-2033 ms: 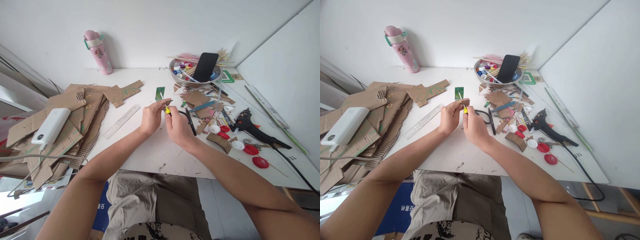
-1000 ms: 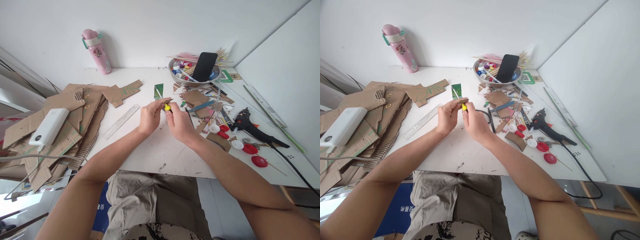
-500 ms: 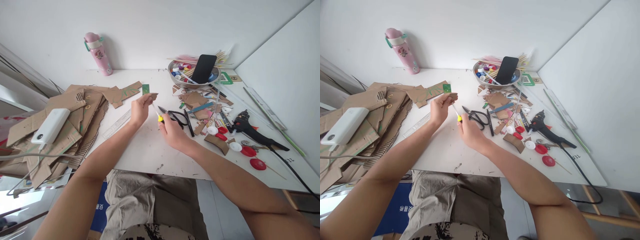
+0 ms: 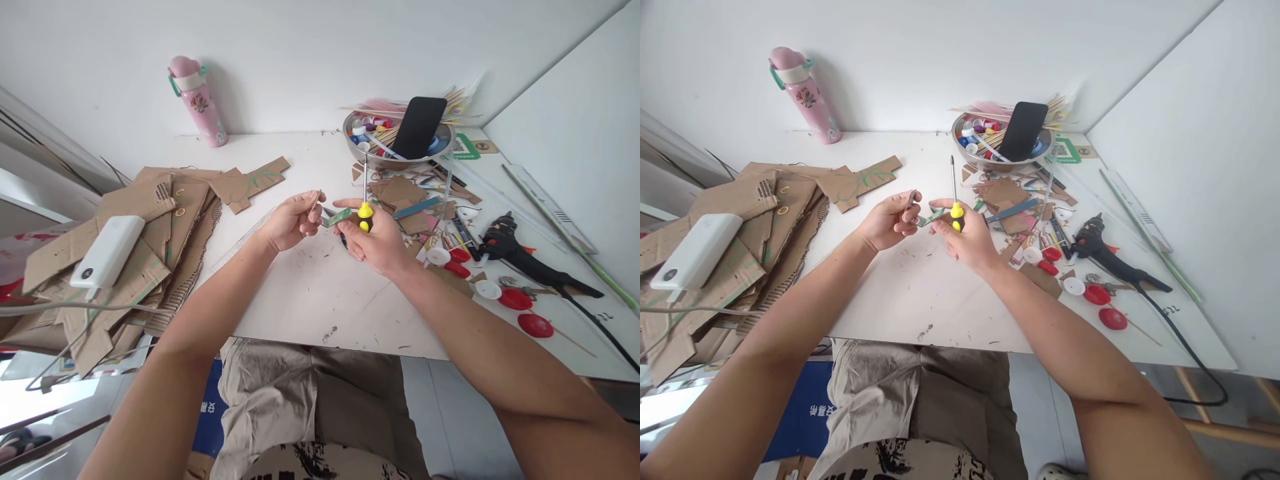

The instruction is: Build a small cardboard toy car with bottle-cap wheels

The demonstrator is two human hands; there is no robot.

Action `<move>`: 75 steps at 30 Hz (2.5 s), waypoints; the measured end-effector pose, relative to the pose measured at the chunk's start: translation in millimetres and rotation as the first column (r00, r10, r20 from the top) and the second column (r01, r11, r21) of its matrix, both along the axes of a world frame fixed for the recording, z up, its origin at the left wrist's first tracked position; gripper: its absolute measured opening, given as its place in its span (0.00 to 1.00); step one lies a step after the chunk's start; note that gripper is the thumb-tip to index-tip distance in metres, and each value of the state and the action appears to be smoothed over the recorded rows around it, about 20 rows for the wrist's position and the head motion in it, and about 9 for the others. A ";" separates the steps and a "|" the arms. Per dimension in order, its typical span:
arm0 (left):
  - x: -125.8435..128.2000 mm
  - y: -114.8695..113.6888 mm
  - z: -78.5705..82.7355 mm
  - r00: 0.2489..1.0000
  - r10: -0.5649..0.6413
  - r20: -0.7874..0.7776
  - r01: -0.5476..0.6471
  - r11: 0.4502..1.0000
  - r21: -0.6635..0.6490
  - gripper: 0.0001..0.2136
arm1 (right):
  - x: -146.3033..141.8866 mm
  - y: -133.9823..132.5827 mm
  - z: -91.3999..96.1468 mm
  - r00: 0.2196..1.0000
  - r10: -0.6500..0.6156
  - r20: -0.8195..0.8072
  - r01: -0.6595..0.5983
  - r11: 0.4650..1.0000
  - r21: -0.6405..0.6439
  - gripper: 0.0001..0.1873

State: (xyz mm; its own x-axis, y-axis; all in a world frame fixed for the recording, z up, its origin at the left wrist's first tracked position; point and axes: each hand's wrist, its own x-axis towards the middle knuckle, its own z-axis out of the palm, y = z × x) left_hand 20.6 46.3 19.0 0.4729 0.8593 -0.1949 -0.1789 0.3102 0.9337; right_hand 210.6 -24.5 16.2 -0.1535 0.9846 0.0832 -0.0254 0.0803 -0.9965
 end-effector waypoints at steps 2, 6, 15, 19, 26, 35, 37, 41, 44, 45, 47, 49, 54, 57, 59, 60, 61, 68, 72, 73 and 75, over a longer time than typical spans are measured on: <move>-1.3 4.7 -7.5 0.999 -0.021 -0.045 0.022 0.999 0.043 0.07 | -2.0 -3.9 4.3 1.000 0.009 0.018 -0.009 0.999 0.031 0.32; -4.2 14.3 -23.8 0.982 0.156 -0.105 -0.123 0.954 0.273 0.08 | 3.3 -3.8 3.4 0.975 -0.146 0.166 0.119 0.980 0.163 0.24; 9.3 -8.5 -26.2 0.956 0.023 -0.292 0.200 0.675 0.710 0.20 | 12.9 5.4 -7.8 0.906 -0.300 0.297 0.238 0.944 0.229 0.08; 15.0 -10.2 -34.2 0.969 -0.095 -0.228 0.219 0.759 0.613 0.23 | 8.6 4.7 -11.4 0.921 -0.189 0.340 0.124 0.971 0.204 0.11; 3.9 7.6 -40.7 0.997 -0.012 -0.076 0.041 0.922 0.386 0.12 | 11.6 5.0 -18.8 0.897 -0.190 0.399 0.092 0.964 0.251 0.14; -9.0 22.4 -36.8 0.974 0.225 -0.004 -0.209 0.913 0.349 0.12 | 8.0 -6.6 -11.1 0.828 -0.154 0.540 -0.016 0.954 0.298 0.14; -7.6 21.2 -37.3 0.978 0.209 0.003 -0.197 0.916 0.349 0.12 | 5.6 -6.8 -12.2 0.822 -0.158 0.547 -0.018 0.953 0.302 0.14; -4.5 19.3 -40.1 0.973 0.232 -0.012 -0.208 0.894 0.396 0.13 | 5.1 -4.7 -15.0 0.818 -0.165 0.550 -0.013 0.952 0.305 0.15; -3.4 19.8 -43.0 0.977 0.214 -0.024 -0.186 0.893 0.411 0.14 | 6.5 -3.0 -17.2 0.812 -0.174 0.557 -0.009 0.951 0.310 0.15; -3.1 19.9 -43.9 0.978 0.209 -0.030 -0.178 0.892 0.415 0.15 | 6.5 -2.7 -18.0 0.816 -0.180 0.549 -0.001 0.950 0.313 0.14; -2.4 19.5 -45.4 0.974 0.219 -0.048 -0.177 0.884 0.434 0.17 | 4.8 -2.8 -20.1 0.849 -0.175 0.499 0.020 0.954 0.300 0.12; -1.3 18.0 -46.7 0.967 0.247 -0.067 -0.190 0.867 0.460 0.17 | 0.4 -4.1 -22.2 0.913 -0.123 0.389 0.037 0.974 0.223 0.11; 1.2 13.4 -49.5 0.938 0.332 -0.103 -0.217 0.792 0.570 0.19 | -13.9 -10.2 -17.1 0.999 0.042 -0.022 -0.044 0.994 -0.100 0.18; 1.9 12.2 -50.8 0.917 0.380 -0.118 -0.224 0.737 0.638 0.19 | -13.4 -11.3 -6.9 0.983 0.099 -0.152 -0.132 0.966 -0.220 0.14; 3.4 11.0 -51.9 0.907 0.400 -0.135 -0.221 0.722 0.655 0.18 | -8.9 -10.1 -3.1 0.980 0.132 -0.146 -0.169 0.947 -0.275 0.11; 4.9 9.9 -52.6 0.905 0.400 -0.146 -0.217 0.728 0.650 0.17 | -6.3 -9.2 -3.2 0.986 0.131 -0.102 -0.155 0.948 -0.277 0.11; 7.0 8.4 -53.4 0.906 0.392 -0.157 -0.210 0.741 0.638 0.17 | -3.8 -8.2 -4.8 0.993 0.113 -0.024 -0.115 0.962 -0.246 0.11; 25.6 -10.9 -54.1 0.954 0.247 -0.168 -0.076 0.744 0.663 0.16 | 6.2 -0.5 -27.0 0.728 -0.286 0.624 -0.010 0.905 0.426 0.10; 25.3 -20.4 -47.6 0.922 0.297 -0.249 -0.013 0.667 0.745 0.16 | 4.8 3.1 -33.8 0.695 -0.337 0.635 0.010 0.887 0.461 0.10; 24.8 -22.3 -46.2 0.916 0.305 -0.259 -0.004 0.654 0.757 0.17 | 3.4 3.1 -35.2 0.702 -0.339 0.627 0.020 0.889 0.458 0.09; 24.1 -25.6 -44.5 0.918 0.302 -0.257 0.002 0.644 0.765 0.17 | 0.0 1.7 -37.5 0.726 -0.319 0.609 0.025 0.898 0.440 0.09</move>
State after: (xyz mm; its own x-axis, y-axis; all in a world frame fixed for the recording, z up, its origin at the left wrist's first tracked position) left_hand 44.7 20.7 -25.5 0.3589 0.8334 0.4203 0.2066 -0.5100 0.8350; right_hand 210.7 -22.7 -21.2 -0.1438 0.9077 0.3942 0.6679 0.3830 -0.6381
